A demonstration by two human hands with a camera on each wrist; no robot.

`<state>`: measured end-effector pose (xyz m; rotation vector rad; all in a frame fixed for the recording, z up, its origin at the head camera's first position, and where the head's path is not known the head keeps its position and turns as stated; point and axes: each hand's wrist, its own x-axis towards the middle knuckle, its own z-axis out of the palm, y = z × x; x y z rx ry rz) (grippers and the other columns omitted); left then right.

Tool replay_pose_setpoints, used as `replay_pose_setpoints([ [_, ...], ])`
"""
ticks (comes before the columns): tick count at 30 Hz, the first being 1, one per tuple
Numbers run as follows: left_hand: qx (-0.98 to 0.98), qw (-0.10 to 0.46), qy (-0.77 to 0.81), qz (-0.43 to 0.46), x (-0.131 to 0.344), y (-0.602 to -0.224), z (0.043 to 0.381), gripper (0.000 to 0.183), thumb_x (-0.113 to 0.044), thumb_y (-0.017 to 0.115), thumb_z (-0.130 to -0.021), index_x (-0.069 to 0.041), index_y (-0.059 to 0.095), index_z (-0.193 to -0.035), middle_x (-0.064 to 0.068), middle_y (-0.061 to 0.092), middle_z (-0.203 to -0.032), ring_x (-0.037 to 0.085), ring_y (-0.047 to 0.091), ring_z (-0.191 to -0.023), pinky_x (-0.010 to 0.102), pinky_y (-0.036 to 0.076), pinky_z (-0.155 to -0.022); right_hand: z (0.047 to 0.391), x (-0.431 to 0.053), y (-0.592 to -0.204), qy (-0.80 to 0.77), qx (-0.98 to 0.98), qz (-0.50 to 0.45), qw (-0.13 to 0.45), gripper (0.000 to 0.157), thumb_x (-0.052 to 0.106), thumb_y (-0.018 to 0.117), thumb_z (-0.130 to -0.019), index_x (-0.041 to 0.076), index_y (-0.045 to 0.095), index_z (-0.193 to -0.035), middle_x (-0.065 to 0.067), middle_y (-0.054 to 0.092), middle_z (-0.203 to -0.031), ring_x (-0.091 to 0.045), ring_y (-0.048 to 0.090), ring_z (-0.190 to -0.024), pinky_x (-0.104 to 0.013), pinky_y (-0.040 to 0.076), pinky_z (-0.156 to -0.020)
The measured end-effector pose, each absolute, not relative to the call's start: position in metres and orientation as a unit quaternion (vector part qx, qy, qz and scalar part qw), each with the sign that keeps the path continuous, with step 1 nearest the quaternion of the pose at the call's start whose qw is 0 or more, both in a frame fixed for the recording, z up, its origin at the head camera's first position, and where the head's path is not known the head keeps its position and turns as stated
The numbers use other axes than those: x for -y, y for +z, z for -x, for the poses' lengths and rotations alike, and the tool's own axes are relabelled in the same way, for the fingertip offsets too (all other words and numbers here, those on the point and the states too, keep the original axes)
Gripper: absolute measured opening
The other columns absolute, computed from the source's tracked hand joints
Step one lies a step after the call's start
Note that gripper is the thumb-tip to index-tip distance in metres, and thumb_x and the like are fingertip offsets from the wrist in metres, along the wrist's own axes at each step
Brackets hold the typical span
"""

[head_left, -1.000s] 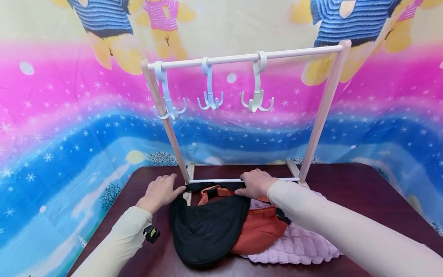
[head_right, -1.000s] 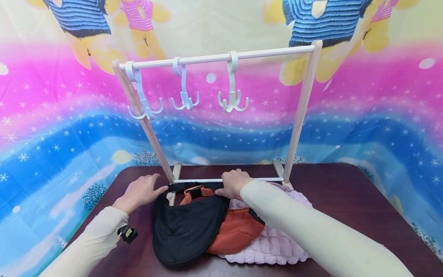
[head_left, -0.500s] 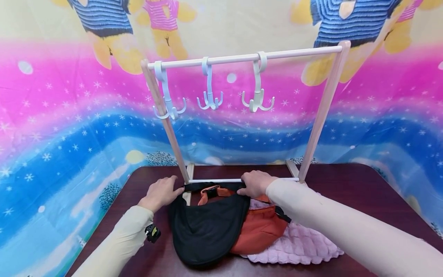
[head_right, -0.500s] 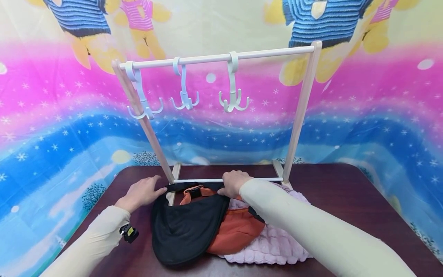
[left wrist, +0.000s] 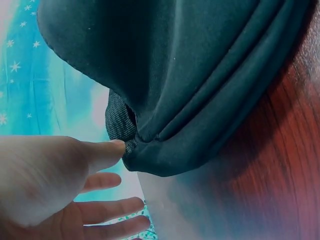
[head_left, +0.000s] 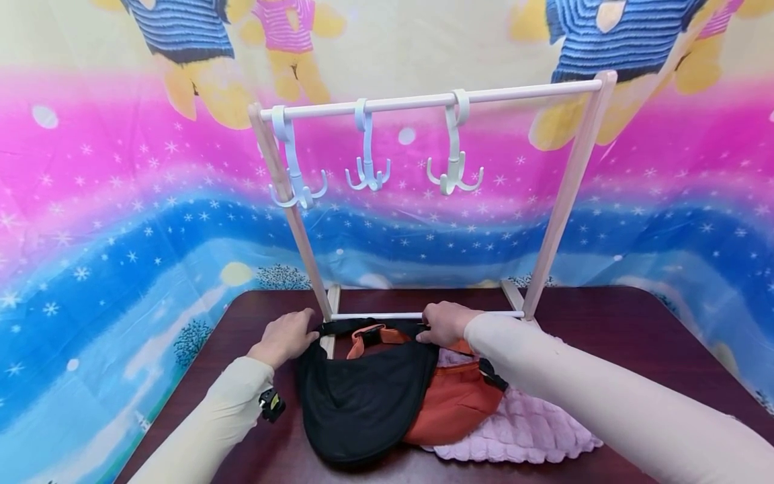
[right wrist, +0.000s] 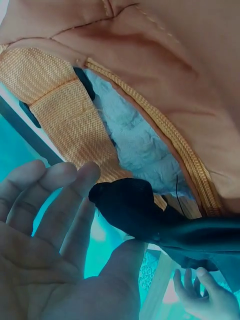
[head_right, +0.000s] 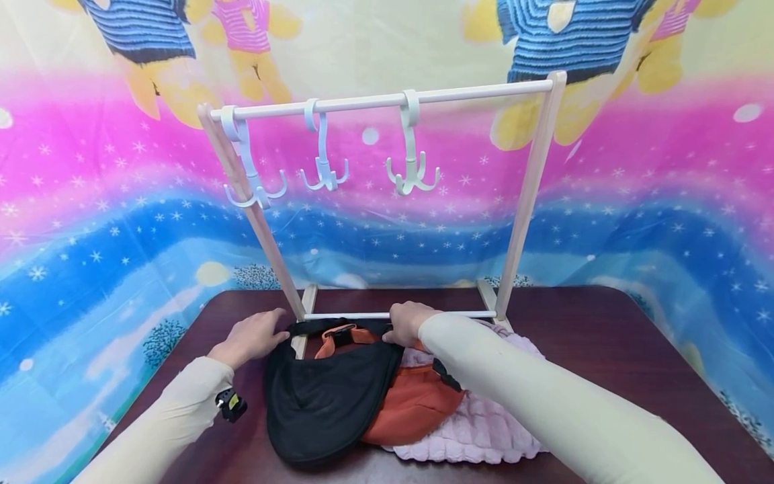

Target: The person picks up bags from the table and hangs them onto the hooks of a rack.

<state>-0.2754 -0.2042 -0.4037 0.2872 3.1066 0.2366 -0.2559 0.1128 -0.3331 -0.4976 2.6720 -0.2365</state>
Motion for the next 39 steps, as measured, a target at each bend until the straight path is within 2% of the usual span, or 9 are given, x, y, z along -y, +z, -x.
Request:
replay_pose_setpoints([
  [3,-0.992,0.011,0.083,-0.097,0.203,-0.405,0.278,0.046,-0.021,0.069,-0.096,-0.002,0.057,-0.137,0.02,0.069,-0.125,0.037,0.068,-0.11,0.053,0.056,-0.084,0.258,-0.112,-0.333,-0.083,-0.959,0.177,0.204,0.037,0.033,0.065,-0.099,0.002,0.064,-0.121,-0.01,0.069,-0.106,-0.019,0.065,-0.088,-0.039,0.053,-0.085],
  [6,-0.991,0.016,0.087,-0.1,0.201,-0.407,0.28,0.044,-0.019,0.069,-0.096,-0.004,0.058,-0.136,0.019,0.07,-0.123,0.036,0.069,-0.108,0.053,0.056,-0.084,0.259,-0.112,-0.333,-0.084,-0.959,0.175,0.206,0.028,0.031,0.066,-0.099,0.005,0.064,-0.106,-0.005,0.061,-0.084,-0.016,0.055,-0.073,-0.034,0.045,-0.073],
  [8,-0.991,0.022,0.088,-0.1,0.199,-0.408,0.281,0.043,-0.018,0.07,-0.096,-0.006,0.059,-0.136,0.018,0.07,-0.122,0.035,0.069,-0.108,0.052,0.056,-0.084,0.26,-0.112,-0.335,-0.087,-0.959,0.174,0.208,0.025,0.03,0.066,-0.099,0.006,0.061,-0.1,-0.004,0.056,-0.078,-0.016,0.052,-0.069,-0.033,0.041,-0.071],
  [11,-0.991,0.03,0.086,-0.099,0.198,-0.408,0.281,0.042,-0.016,0.07,-0.095,-0.007,0.06,-0.135,0.017,0.071,-0.122,0.036,0.069,-0.107,0.052,0.055,-0.085,0.261,-0.112,-0.337,-0.092,-0.958,0.173,0.21,0.024,0.029,0.066,-0.099,0.007,0.06,-0.097,-0.004,0.054,-0.078,-0.017,0.05,-0.069,-0.033,0.04,-0.07],
  [18,-0.991,0.049,0.083,-0.094,0.195,-0.407,0.28,0.041,-0.015,0.068,-0.096,-0.01,0.062,-0.137,0.018,0.069,-0.126,0.035,0.069,-0.108,0.051,0.055,-0.087,0.262,-0.112,-0.341,-0.095,-0.958,0.172,0.209,0.022,0.028,0.067,-0.099,0.007,0.062,-0.098,-0.005,0.059,-0.081,-0.017,0.052,-0.07,-0.033,0.041,-0.07],
  [23,-0.991,0.05,0.081,-0.097,0.194,-0.407,0.281,0.04,-0.013,0.068,-0.096,-0.008,0.062,-0.136,0.018,0.07,-0.126,0.035,0.069,-0.108,0.051,0.056,-0.087,0.262,-0.112,-0.343,-0.102,-0.958,0.172,0.203,0.022,0.027,0.069,-0.097,0.006,0.063,-0.097,-0.005,0.06,-0.08,-0.017,0.052,-0.069,-0.033,0.042,-0.07],
  [32,-0.99,0.04,0.084,-0.106,0.193,-0.408,0.281,0.031,-0.009,0.069,-0.095,-0.006,0.066,-0.126,0.016,0.073,-0.11,0.029,0.07,-0.092,0.047,0.056,-0.078,0.263,-0.112,-0.348,-0.108,-0.961,0.171,0.186,0.025,0.027,0.072,-0.095,0.004,0.064,-0.101,-0.006,0.061,-0.081,-0.018,0.054,-0.072,-0.034,0.044,-0.071],
  [39,-0.99,0.038,0.087,-0.106,0.192,-0.412,0.282,0.025,-0.008,0.069,-0.094,-0.005,0.067,-0.119,0.015,0.073,-0.103,0.026,0.068,-0.086,0.045,0.055,-0.077,0.265,-0.113,-0.347,-0.116,-0.955,0.167,0.214,0.022,0.026,0.071,-0.096,0.006,0.061,-0.094,-0.003,0.051,-0.076,-0.016,0.046,-0.066,-0.031,0.038,-0.067],
])
